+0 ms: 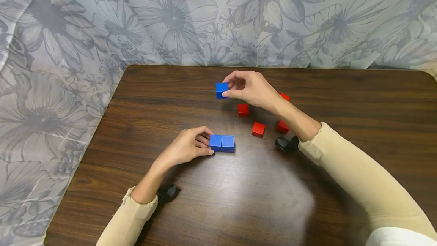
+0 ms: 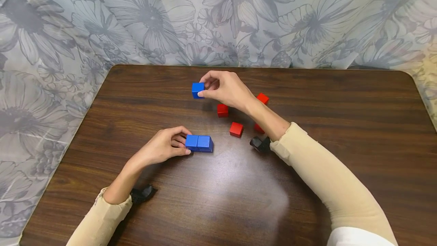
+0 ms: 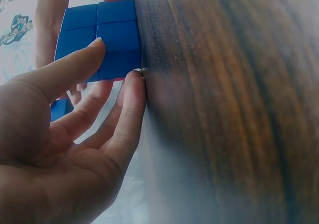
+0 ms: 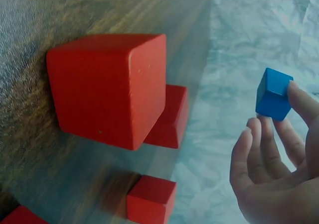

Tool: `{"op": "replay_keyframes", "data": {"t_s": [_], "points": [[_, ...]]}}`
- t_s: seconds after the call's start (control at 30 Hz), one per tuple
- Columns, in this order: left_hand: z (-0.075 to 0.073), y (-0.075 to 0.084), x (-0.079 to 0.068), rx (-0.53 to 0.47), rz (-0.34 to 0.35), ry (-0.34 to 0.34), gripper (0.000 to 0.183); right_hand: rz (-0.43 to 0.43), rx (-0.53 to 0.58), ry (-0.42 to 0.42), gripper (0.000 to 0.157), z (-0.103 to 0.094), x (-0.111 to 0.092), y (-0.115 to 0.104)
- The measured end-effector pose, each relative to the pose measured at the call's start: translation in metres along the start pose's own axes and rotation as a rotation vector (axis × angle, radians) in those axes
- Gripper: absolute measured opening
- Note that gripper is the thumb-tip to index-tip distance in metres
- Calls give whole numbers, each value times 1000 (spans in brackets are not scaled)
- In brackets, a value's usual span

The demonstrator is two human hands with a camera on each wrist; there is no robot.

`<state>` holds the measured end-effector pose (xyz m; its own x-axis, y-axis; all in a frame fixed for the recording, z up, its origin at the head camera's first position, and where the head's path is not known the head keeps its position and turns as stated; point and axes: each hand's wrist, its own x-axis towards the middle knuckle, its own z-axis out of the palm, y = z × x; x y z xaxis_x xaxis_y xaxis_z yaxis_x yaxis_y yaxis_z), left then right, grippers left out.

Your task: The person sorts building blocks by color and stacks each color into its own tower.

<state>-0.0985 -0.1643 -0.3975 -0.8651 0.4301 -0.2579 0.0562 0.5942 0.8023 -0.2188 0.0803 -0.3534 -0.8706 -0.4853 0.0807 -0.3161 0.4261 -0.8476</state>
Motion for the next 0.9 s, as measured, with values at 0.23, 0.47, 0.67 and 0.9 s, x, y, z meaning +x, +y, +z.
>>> {"op": "replay_keyframes", "data": {"t_s": [0.23, 0.47, 0.67, 0.9], "points": [[0, 1, -1, 2, -2, 14, 37, -27, 24, 12, 30, 0, -10, -7], [2, 1, 0, 8, 5, 22, 37, -34, 38, 16, 29, 1, -19, -11], [3, 2, -1, 17, 11, 30, 36, -35, 46, 13, 28, 0, -25, -10], [2, 4, -2, 21, 15, 33, 35, -35, 56, 17, 29, 0, -33, -11]]}}
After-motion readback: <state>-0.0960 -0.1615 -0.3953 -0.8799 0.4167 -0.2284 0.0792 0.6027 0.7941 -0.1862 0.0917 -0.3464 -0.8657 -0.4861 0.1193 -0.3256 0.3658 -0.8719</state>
